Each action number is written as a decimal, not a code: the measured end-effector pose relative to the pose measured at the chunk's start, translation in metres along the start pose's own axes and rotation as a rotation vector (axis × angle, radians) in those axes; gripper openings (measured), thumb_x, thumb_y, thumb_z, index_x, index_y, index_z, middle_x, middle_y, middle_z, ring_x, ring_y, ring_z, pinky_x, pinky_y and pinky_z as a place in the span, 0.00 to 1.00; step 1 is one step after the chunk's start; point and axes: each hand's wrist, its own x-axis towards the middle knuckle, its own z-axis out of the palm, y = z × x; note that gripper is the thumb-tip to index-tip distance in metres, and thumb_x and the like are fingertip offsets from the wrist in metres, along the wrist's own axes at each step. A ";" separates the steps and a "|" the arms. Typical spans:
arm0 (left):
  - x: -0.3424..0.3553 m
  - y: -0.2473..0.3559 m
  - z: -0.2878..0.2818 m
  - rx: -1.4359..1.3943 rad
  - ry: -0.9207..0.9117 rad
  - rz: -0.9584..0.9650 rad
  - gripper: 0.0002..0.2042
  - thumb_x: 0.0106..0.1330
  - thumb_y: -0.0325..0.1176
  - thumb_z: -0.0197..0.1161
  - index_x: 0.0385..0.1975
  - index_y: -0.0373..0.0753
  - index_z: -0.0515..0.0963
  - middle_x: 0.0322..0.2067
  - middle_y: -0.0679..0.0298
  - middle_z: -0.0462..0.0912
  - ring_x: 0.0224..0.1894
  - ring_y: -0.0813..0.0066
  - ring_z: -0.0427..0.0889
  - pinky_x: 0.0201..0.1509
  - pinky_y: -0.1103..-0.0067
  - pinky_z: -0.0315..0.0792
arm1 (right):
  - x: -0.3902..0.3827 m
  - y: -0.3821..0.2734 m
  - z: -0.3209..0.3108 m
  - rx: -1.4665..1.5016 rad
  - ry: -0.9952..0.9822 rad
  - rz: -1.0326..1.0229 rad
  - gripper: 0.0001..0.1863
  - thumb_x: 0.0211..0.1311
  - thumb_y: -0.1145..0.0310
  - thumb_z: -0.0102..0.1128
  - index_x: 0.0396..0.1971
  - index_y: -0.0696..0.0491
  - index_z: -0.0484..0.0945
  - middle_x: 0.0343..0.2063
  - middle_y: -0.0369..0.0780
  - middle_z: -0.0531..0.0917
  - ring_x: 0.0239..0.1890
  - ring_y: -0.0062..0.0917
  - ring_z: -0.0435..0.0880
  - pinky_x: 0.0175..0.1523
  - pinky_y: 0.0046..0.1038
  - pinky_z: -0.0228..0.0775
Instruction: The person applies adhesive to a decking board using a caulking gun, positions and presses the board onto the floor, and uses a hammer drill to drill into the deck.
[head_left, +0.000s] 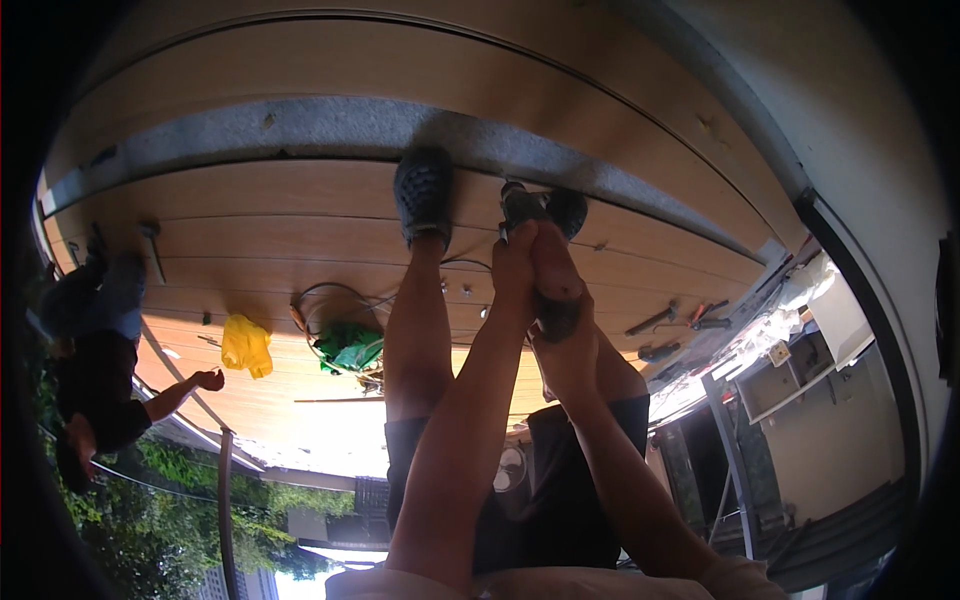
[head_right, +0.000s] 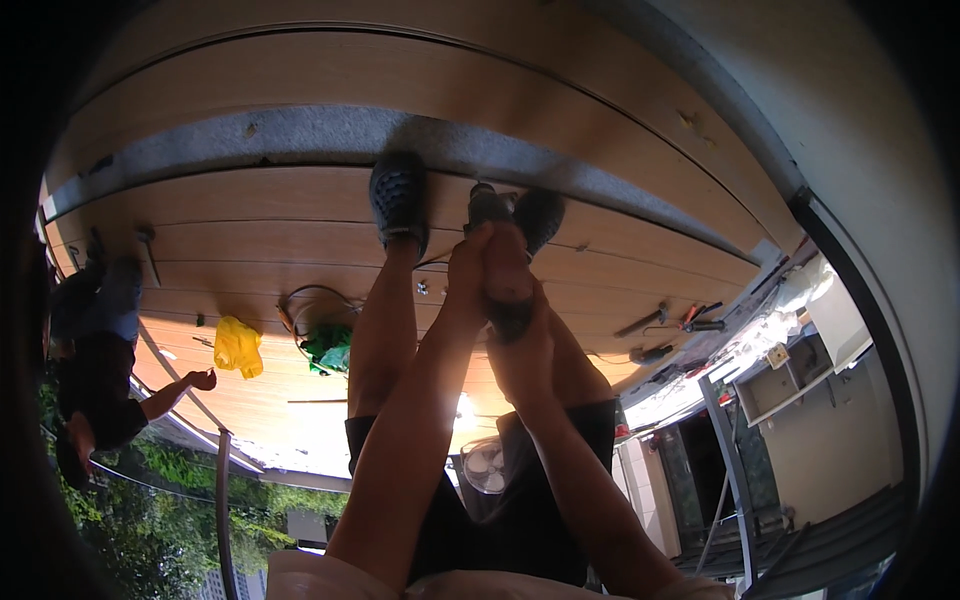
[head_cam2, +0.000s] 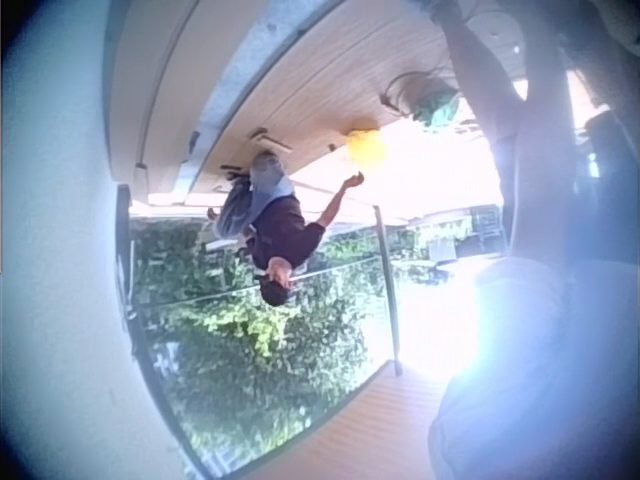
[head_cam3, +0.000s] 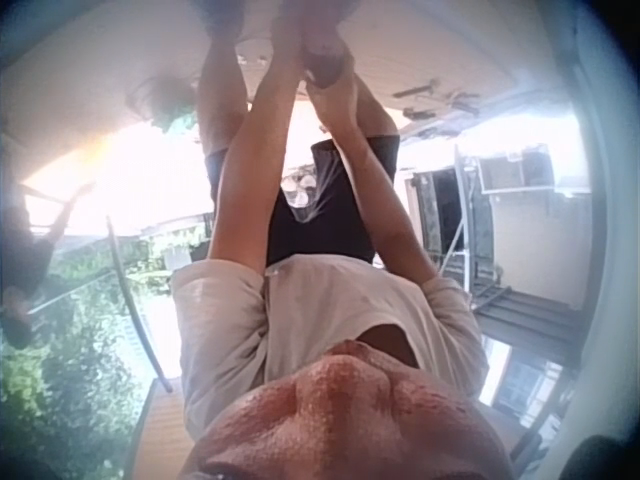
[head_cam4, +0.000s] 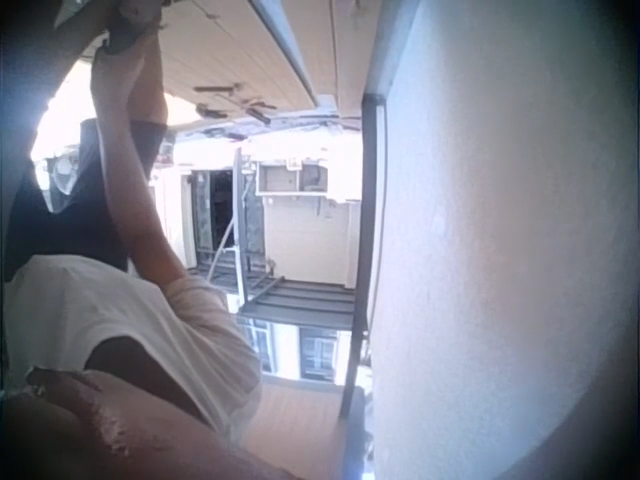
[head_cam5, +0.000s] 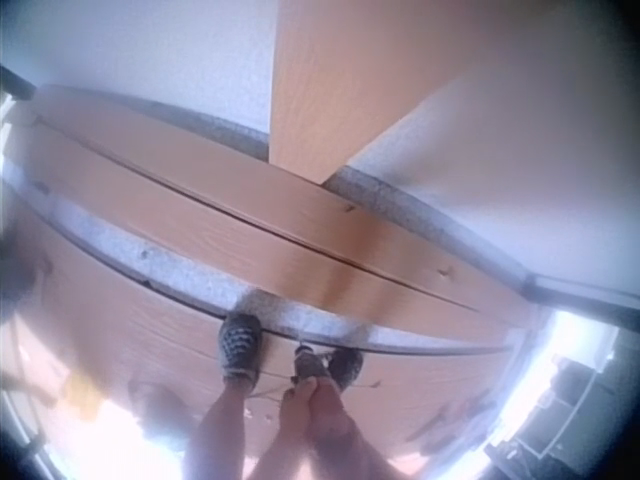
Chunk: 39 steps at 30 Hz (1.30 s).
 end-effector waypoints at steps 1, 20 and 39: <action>0.001 -0.002 0.001 0.047 -0.007 0.022 0.22 0.72 0.49 0.54 0.43 0.32 0.78 0.34 0.56 0.84 0.36 0.67 0.84 0.39 0.74 0.79 | 0.000 0.001 -0.002 -0.002 0.001 0.002 0.43 0.57 0.75 0.62 0.72 0.51 0.52 0.54 0.57 0.79 0.56 0.48 0.81 0.55 0.38 0.76; -0.003 0.002 0.010 -0.003 -0.039 0.012 0.26 0.65 0.43 0.66 0.54 0.28 0.69 0.43 0.52 0.79 0.38 0.61 0.83 0.38 0.68 0.80 | 0.004 0.005 -0.005 -0.008 0.022 -0.026 0.40 0.63 0.69 0.62 0.72 0.50 0.53 0.49 0.56 0.82 0.51 0.45 0.84 0.51 0.36 0.77; 0.030 -0.011 0.000 -0.003 -0.039 0.043 0.20 0.75 0.46 0.50 0.41 0.32 0.78 0.35 0.58 0.83 0.37 0.68 0.82 0.43 0.74 0.77 | 0.017 0.015 0.003 0.005 -0.002 -0.039 0.41 0.60 0.67 0.63 0.72 0.48 0.52 0.50 0.58 0.81 0.52 0.51 0.82 0.52 0.40 0.76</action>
